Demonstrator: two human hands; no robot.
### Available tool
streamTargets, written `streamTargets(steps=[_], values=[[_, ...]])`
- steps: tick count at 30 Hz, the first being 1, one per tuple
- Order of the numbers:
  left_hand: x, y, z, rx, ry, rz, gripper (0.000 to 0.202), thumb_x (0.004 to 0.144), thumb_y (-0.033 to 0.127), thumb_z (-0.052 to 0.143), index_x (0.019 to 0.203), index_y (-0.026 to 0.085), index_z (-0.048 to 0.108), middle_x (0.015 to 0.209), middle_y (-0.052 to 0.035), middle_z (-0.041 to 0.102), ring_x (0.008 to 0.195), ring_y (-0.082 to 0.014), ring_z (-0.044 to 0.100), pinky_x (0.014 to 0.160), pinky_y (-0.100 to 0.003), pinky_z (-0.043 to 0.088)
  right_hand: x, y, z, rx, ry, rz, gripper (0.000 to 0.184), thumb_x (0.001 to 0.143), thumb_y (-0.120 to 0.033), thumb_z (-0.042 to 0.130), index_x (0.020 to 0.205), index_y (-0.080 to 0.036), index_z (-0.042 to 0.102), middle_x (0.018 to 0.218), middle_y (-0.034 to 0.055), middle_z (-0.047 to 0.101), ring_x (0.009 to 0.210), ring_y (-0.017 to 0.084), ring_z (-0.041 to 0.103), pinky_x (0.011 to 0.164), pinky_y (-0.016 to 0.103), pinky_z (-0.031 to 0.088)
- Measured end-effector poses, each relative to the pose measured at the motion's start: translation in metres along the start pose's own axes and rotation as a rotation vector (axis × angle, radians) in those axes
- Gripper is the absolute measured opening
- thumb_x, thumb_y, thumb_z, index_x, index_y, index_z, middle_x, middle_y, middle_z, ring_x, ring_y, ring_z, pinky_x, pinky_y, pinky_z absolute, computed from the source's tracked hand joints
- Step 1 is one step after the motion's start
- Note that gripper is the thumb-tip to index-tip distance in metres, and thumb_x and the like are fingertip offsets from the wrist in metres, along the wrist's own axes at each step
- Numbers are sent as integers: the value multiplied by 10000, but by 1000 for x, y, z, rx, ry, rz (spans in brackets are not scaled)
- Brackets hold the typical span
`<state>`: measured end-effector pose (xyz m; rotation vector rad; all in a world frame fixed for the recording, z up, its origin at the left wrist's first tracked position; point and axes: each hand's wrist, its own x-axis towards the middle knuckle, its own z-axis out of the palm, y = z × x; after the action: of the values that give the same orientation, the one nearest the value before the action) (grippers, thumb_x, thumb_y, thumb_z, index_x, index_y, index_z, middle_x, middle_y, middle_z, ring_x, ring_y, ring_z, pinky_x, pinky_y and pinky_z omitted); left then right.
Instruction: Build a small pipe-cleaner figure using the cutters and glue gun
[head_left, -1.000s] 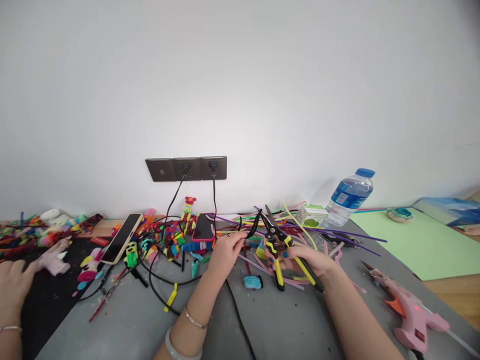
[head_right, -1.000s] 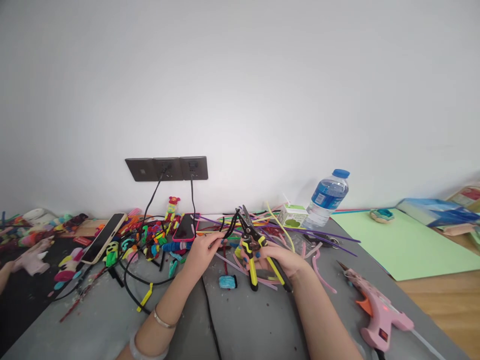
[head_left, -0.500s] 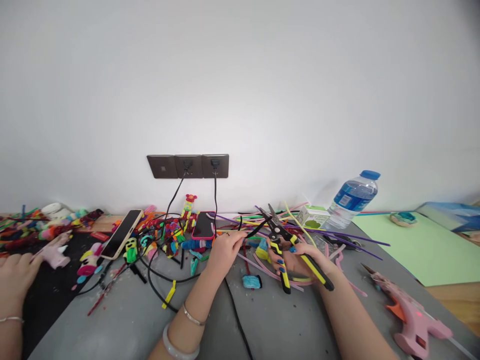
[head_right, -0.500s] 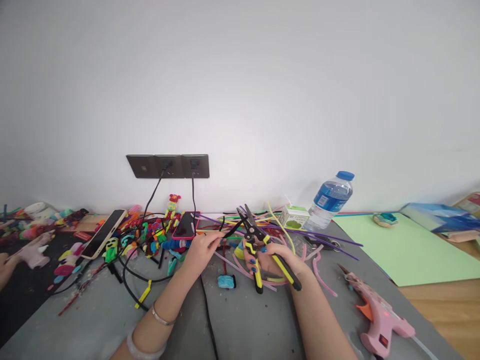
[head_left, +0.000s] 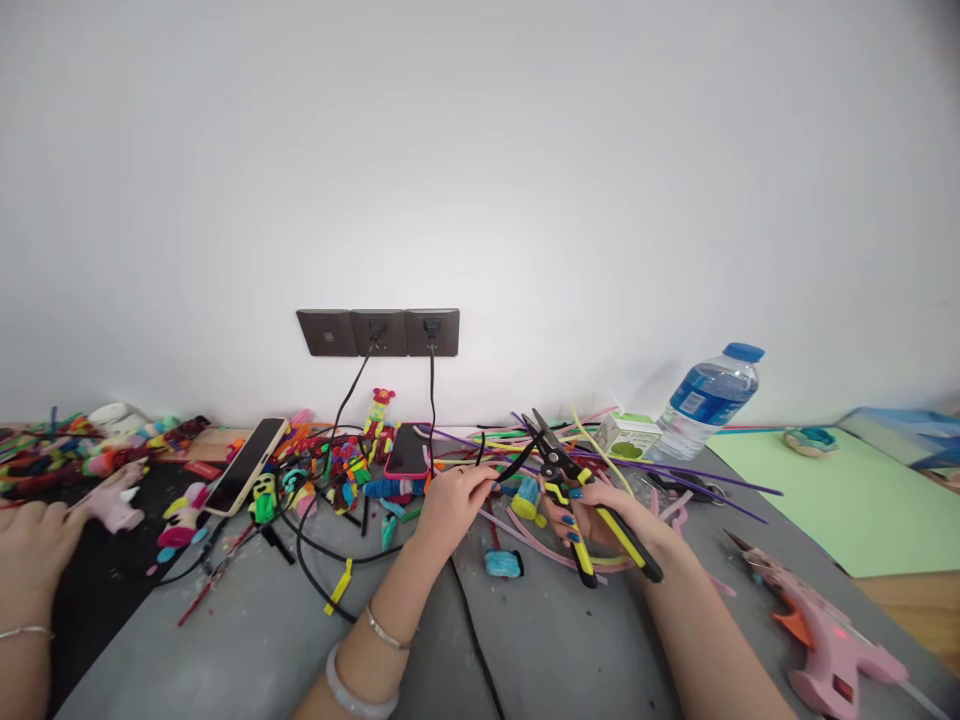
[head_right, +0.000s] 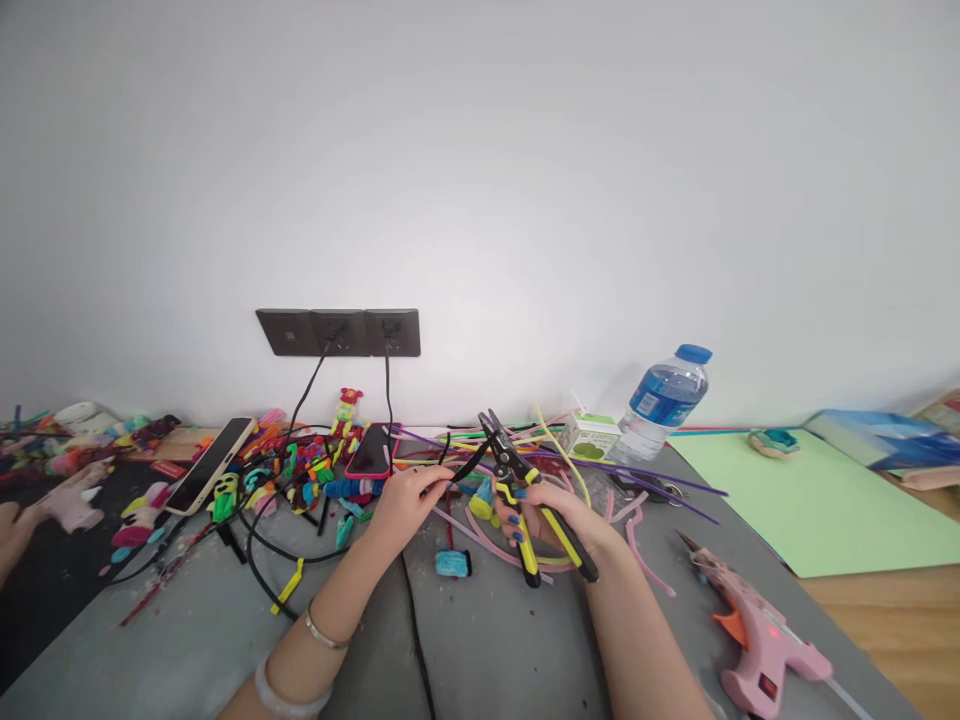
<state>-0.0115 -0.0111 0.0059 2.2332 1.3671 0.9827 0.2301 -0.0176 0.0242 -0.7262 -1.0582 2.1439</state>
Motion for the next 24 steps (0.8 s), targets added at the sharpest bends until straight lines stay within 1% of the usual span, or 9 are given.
streamTargets(steps=[3,5,8,10,12,15,17,20,24], values=[[1,1,0,4,-6,-25,203,906,189,557,1011,245,722,1002,-23,772,878,-217,726,802,-321,550,6,5,-5,26,46,-40,257,736,-328,653,911,-186,529,618,-32,459,472,94,384,455,231,355],[1,1,0,-3,-4,-40,200,908,198,557,1013,245,721,1007,-22,772,894,-220,726,819,-326,547,9,8,-7,25,52,-55,225,757,-334,641,878,-189,518,611,-39,445,448,82,358,443,225,338],[2,0,-1,-18,1,-58,195,903,195,561,1001,244,722,1002,-20,774,904,-221,725,831,-325,541,9,6,-5,-5,22,-70,202,761,-347,625,835,-196,513,622,-24,459,465,93,382,468,244,362],[2,0,-2,-25,0,-67,193,898,184,559,983,241,723,1000,-21,774,906,-221,724,831,-325,537,6,0,-1,-26,34,-117,215,736,-373,618,828,-206,519,635,-5,476,504,122,422,499,276,395],[2,-2,-2,-35,3,-87,186,889,178,560,963,236,720,989,-24,774,892,-220,725,817,-323,534,1,-8,1,-34,111,-208,242,727,-427,587,840,-220,534,662,18,496,539,153,448,534,324,427],[2,-2,-2,-77,24,-131,171,881,176,549,951,226,696,929,-27,776,839,-211,729,765,-305,533,-10,-21,-1,-27,267,-358,316,770,-533,486,867,-244,564,680,38,507,560,184,456,590,394,460],[3,-2,-1,-115,41,-148,155,879,177,537,956,222,664,899,-30,774,827,-204,730,748,-292,530,-16,-28,-4,-55,349,-416,398,788,-598,436,919,-258,595,703,55,534,593,209,482,628,429,477],[3,-1,-2,-147,41,-151,112,873,186,537,954,220,605,875,-31,765,825,-197,725,735,-279,519,-22,-35,-7,-144,445,-409,516,800,-652,388,1039,-259,623,791,94,606,694,257,562,665,455,494],[4,1,-3,-158,24,-143,71,864,173,524,909,225,541,797,-12,730,761,-179,705,685,-259,482,-22,-37,-7,-329,508,-264,554,805,-621,434,1143,-217,607,844,92,653,752,263,625,679,417,510]])
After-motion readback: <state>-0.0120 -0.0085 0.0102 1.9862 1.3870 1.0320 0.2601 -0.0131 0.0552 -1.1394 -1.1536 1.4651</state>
